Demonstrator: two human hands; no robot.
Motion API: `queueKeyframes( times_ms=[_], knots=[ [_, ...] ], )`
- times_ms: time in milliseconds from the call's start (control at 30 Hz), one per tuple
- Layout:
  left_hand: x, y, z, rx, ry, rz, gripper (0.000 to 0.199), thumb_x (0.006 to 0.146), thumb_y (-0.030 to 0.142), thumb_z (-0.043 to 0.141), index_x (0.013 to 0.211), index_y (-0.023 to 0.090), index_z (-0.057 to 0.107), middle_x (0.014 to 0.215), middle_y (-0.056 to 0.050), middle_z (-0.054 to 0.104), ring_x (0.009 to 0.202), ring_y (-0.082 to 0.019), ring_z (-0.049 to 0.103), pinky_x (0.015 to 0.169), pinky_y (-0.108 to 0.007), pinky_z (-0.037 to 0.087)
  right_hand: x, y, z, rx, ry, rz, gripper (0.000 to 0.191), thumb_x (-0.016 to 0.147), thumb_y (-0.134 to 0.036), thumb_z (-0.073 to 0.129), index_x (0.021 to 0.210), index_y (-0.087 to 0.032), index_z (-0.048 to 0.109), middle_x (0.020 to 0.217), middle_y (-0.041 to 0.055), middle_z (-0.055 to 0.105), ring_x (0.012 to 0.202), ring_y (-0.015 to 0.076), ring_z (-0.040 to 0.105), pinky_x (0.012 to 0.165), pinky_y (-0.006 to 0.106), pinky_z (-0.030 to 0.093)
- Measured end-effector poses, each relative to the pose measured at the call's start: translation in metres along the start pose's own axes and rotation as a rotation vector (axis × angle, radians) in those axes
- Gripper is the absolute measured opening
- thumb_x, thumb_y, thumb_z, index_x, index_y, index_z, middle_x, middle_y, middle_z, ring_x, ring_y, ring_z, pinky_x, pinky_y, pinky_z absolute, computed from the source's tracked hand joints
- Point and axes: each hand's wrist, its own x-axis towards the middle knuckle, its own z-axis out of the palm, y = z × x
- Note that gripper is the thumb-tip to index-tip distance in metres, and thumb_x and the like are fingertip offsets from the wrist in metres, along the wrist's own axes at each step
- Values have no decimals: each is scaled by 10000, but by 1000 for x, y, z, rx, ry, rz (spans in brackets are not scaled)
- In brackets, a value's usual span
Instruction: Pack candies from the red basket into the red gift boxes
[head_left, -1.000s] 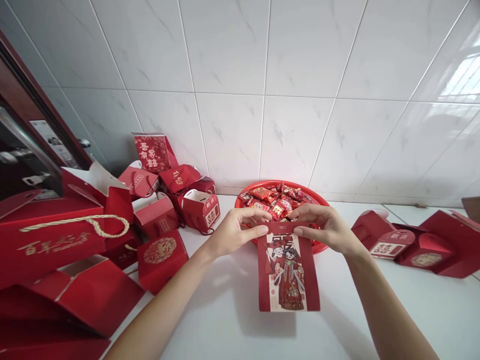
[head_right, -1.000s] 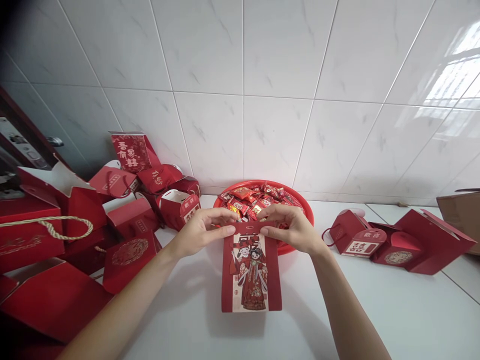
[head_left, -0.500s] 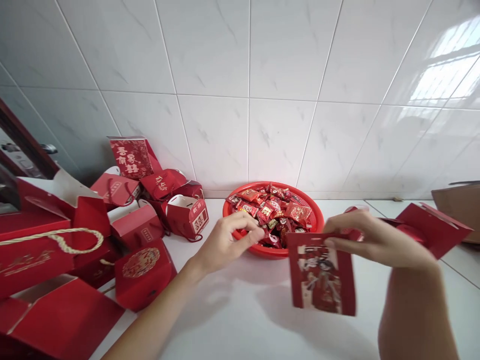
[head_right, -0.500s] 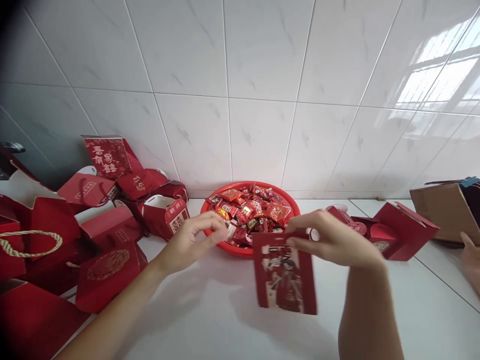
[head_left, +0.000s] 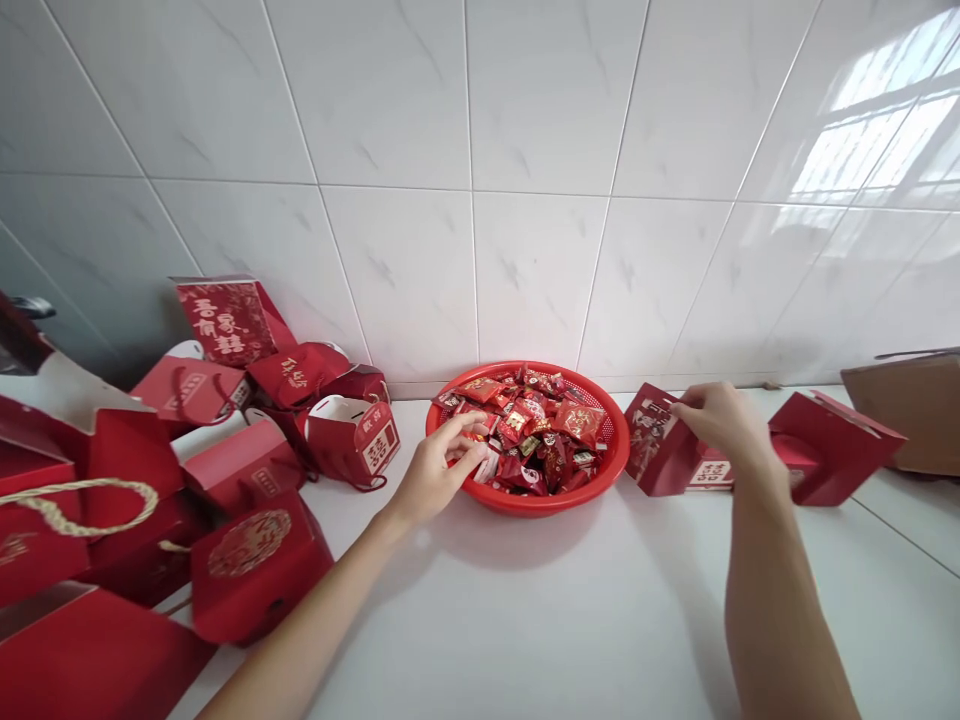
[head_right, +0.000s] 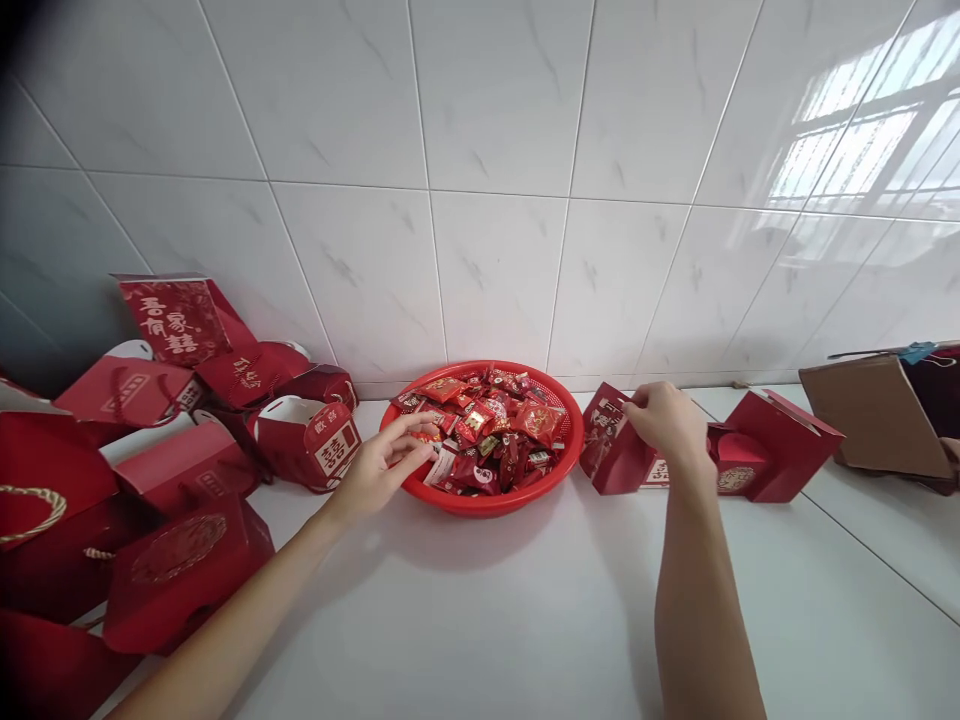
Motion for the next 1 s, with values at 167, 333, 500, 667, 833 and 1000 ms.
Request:
queueKeyframes(
  times_ms=[167,333,500,667,833,1000],
  knots=[
    [1,0,-2,5,-6,-3,417,865,432,637,1208,196,624,1127,-97,729,902,-200,734,872,-354,596,8,-2,18,-48,-53,67,107,754,-159,599,741,-188,701,775,87,715,712,224,637,540,285,371],
    [1,2,-3,55,-3,3,375,850,404,652,1152,180,652,1101,-101,733,827,-190,738,808,-337,601,7,-1,11,-61,-50,99,129,704,-119,613,752,-193,709,802,109,720,782,259,658,569,304,395],
    [1,2,-3,78,-2,22,334,847,384,659,1116,187,672,1053,-92,754,838,-196,745,822,-334,599,4,0,8,-45,-48,102,141,724,-185,659,850,-184,723,885,121,737,833,270,659,576,304,402],
    [1,3,-2,74,-3,30,305,842,379,656,1071,180,677,1085,-100,748,823,-190,742,812,-332,608,-15,-4,-11,196,57,-82,243,845,-338,604,997,-181,709,1008,112,743,913,270,664,658,310,447],
    [2,3,-2,91,-12,43,321,844,370,647,1096,173,672,1096,-112,745,840,-197,744,803,-331,614,-21,-18,-1,124,-251,-201,265,914,-96,448,811,-181,677,857,76,732,819,199,651,691,279,433],
    [1,3,-1,97,-13,46,291,845,369,638,1066,184,676,1087,-95,751,839,-192,744,829,-334,612,-5,-25,45,66,-382,-126,196,936,-90,546,785,-135,662,925,126,712,805,193,646,650,287,465]
  ],
)
